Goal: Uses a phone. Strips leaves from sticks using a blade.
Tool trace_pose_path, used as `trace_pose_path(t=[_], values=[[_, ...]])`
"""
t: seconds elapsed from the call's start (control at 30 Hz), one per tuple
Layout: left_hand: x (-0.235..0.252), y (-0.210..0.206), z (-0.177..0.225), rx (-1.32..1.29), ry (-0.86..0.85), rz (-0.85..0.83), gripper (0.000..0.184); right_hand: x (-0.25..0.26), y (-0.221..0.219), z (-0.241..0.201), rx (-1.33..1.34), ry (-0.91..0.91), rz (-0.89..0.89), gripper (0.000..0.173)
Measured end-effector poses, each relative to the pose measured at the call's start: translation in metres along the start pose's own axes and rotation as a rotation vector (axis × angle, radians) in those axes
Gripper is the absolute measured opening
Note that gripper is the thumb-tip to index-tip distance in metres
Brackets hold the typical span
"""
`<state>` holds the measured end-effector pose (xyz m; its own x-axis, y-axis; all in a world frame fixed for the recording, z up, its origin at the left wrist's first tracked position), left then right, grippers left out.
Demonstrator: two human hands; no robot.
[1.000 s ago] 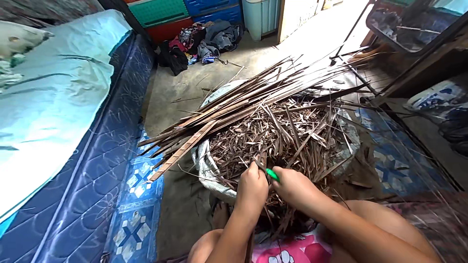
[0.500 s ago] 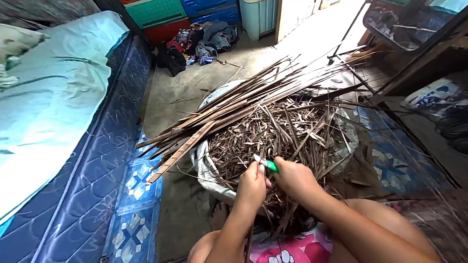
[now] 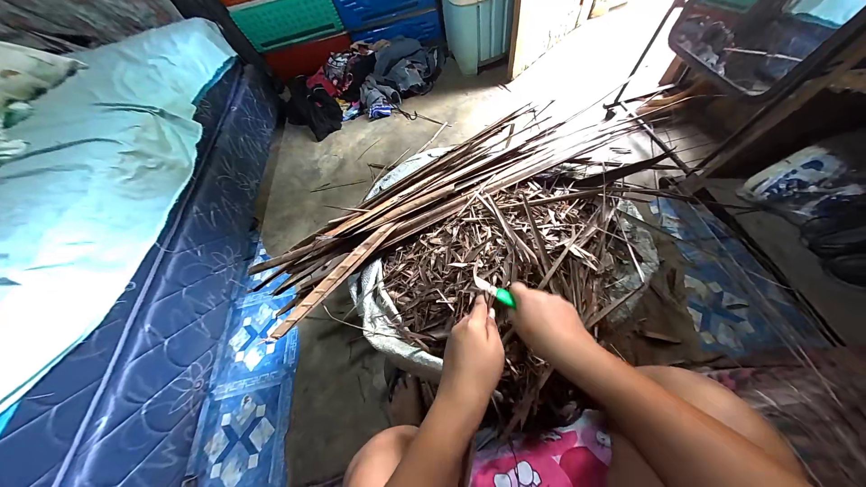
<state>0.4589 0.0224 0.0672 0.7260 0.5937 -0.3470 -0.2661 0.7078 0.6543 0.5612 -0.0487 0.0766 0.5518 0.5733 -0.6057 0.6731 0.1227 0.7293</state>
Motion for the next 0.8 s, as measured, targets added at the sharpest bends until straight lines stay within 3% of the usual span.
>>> trace_pose_path(t=[0.2, 0.37, 0.43, 0.53, 0.63, 0.7, 0.8], values=[[0.007, 0.000, 0.003, 0.036, -0.038, 0.056, 0.045, 0.016, 0.006, -0.005, -0.071, -0.057, 0.110, 0.028], [-0.001, 0.006, 0.002, -0.096, -0.007, -0.012, 0.043, 0.031, 0.014, 0.015, 0.004, -0.141, 0.225, 0.031], [-0.006, 0.006, 0.000, -0.169, -0.002, -0.023, 0.042, 0.044, 0.029, 0.036, 0.136, -0.157, 0.254, 0.033], [-0.001, 0.006, -0.004, -0.232, 0.024, -0.067, 0.042, 0.047, 0.032, 0.044, 0.540, 0.074, 0.244, 0.032], [-0.001, 0.001, -0.002, -0.308, 0.060, -0.165, 0.043, 0.041, 0.012, 0.026, 0.955, 0.241, 0.074, 0.022], [-0.005, -0.005, 0.003, -0.268, 0.076, -0.207, 0.046, 0.043, 0.006, 0.019, 0.992, 0.234, 0.074, 0.012], [-0.008, -0.010, 0.004, -0.106, 0.116, -0.249, 0.050, 0.054, 0.014, 0.031, 0.892, 0.194, 0.271, 0.021]])
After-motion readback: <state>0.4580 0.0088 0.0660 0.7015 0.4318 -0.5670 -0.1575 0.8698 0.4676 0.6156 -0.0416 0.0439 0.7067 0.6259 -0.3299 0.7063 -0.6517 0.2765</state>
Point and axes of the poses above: each hand's wrist, its own x-axis towards the middle knuckle, its own y-axis out of the back of the hand, z = x × y, the point moved 4 cm from there along x, towards the middle knuckle
